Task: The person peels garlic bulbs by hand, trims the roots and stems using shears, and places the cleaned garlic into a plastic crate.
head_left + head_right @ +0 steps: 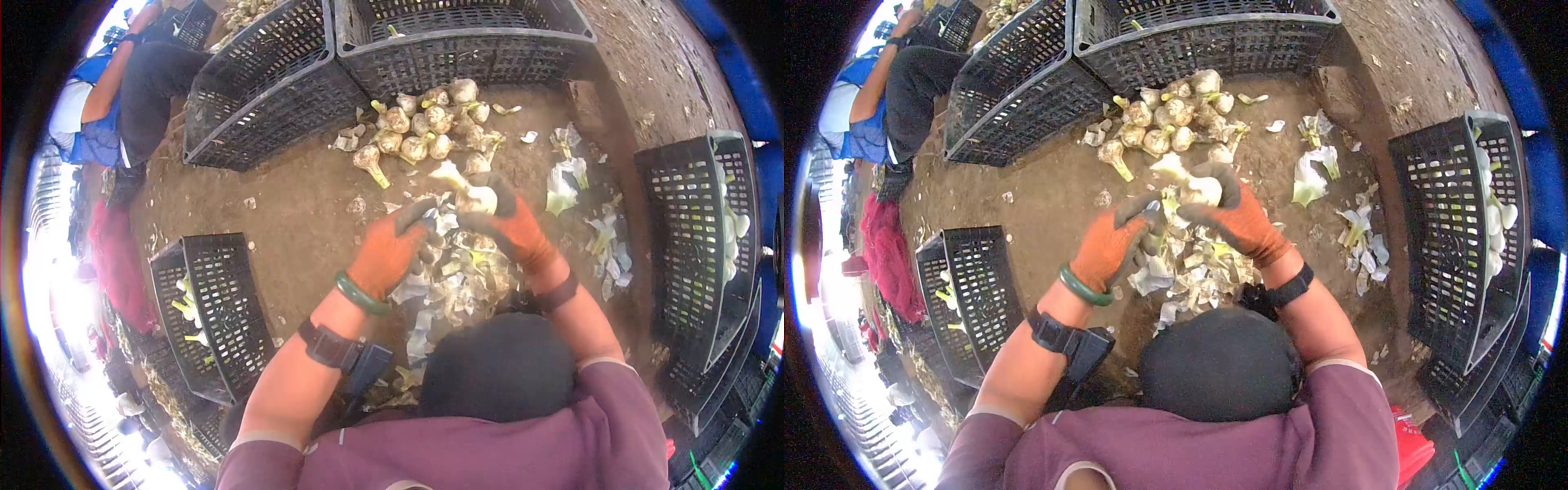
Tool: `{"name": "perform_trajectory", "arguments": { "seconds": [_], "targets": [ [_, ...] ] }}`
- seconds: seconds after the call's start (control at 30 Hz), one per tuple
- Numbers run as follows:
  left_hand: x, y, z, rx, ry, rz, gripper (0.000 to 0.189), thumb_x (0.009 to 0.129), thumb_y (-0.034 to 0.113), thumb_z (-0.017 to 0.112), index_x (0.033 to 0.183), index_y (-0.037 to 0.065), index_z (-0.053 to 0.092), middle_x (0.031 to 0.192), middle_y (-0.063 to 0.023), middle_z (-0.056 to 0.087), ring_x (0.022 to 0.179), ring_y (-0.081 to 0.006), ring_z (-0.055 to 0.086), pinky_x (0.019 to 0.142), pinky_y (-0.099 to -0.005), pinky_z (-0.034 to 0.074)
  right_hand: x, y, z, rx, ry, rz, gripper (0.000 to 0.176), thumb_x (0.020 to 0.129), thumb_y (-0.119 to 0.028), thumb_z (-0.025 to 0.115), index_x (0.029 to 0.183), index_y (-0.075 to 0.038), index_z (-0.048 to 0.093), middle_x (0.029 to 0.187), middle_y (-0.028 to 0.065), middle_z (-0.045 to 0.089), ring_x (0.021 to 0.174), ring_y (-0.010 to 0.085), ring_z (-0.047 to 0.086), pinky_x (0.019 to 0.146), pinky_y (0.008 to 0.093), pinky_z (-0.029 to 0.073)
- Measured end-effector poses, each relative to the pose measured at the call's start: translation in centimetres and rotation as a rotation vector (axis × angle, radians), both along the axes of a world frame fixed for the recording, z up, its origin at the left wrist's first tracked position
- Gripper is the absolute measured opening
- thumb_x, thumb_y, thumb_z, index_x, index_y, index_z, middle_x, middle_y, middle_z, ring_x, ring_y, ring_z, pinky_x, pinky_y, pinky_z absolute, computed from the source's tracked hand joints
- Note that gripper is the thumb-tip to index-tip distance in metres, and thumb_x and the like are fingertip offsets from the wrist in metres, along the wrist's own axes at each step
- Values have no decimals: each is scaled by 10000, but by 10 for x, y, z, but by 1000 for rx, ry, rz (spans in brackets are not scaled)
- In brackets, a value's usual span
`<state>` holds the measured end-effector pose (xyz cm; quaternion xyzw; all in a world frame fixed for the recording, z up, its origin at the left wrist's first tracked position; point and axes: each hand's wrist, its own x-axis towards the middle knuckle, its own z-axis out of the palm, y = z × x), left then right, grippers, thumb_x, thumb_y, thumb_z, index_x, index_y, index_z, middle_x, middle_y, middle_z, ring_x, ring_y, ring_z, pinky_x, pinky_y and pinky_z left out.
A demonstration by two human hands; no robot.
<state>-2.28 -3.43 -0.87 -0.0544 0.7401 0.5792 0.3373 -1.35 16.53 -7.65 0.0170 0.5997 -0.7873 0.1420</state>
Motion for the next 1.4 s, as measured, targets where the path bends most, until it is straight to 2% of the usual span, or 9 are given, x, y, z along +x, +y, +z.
{"name": "perform_trajectory", "arguments": {
  "seconds": [0.23, 0.43, 0.63, 0.73, 0.97, 1.1, 1.2, 1.27, 1.4],
  "targets": [
    [3, 9, 8, 136, -148, 52, 273, 861, 152, 504, 1067, -15, 568, 788, -45, 601, 545, -77, 532, 414, -202, 402, 17, 0, 27, 795, 575, -12, 670, 594, -213, 803, 1187, -108, 510, 1176, 153, 538, 1067, 341, 530, 899, 388, 444],
    [3, 12, 7, -77, 93, -42, 221, 853, 170, 517, 986, 18, 607, 632, -44, 577, 501, -89, 525, 413, -215, 393, 18, -3, 37, 1033, 828, -53, 675, 615, -228, 791, 1209, -101, 497, 1143, 134, 553, 1047, 318, 540, 879, 387, 458],
    [-1, 15, -12, -182, 579, -34, 212, 855, 186, 519, 968, 35, 616, 581, -41, 564, 427, -99, 491, 396, -231, 371, 11, -3, 48, 448, 266, 67, 660, 668, -185, 775, 1238, -61, 469, 1127, 93, 562, 1050, 218, 536, 888, 325, 446],
    [5, 8, -3, 4, 295, 12, 207, 852, 210, 535, 934, 44, 630, 595, -40, 569, 450, -86, 491, 402, -227, 372, 15, -7, 36, -20, 13, -23, 688, 672, -162, 782, 1252, -29, 436, 1131, 77, 551, 1062, 167, 505, 912, 306, 421],
    [8, 9, 3, 144, 30, 155, 218, 777, 196, 608, 834, -12, 638, 638, -26, 590, 554, -98, 525, 501, -231, 420, 19, -1, 42, 87, 85, 124, 588, 719, -174, 748, 1192, 0, 446, 1146, 98, 526, 995, 169, 530, 791, 306, 471],
    [13, 15, -19, 97, 348, 184, 273, 755, 206, 615, 868, -41, 629, 760, -99, 632, 626, -191, 592, 593, -301, 476, 3, 6, -22, -529, -161, 533, 569, 875, -531, 426, 1150, -37, 492, 950, 95, 565, 841, 160, 570, 621, 248, 480],
    [10, 25, -43, -497, 884, 154, 323, 743, 224, 628, 931, -37, 609, 934, -157, 627, 722, -276, 623, 645, -352, 489, 6, -9, -17, -909, -406, 402, 686, 876, -652, 243, 1133, -76, 512, 895, 76, 576, 811, 137, 560, 657, 239, 455],
    [8, 28, -38, -582, 1044, 61, 308, 716, 217, 640, 919, -11, 602, 987, -179, 599, 777, -326, 602, 649, -381, 488, 16, -24, 33, -449, -380, -39, 647, 887, -628, 269, 1121, -78, 515, 924, 75, 581, 812, 139, 561, 700, 267, 460],
    [19, 45, -22, -352, 938, 58, 202, 717, 162, 629, 844, 7, 612, 804, -118, 618, 659, -241, 598, 580, -334, 478, 14, -9, 5, 906, 717, -106, 382, 968, -373, 342, 1094, -60, 522, 929, 50, 598, 766, 152, 563, 715, 302, 462]
  ]
}}
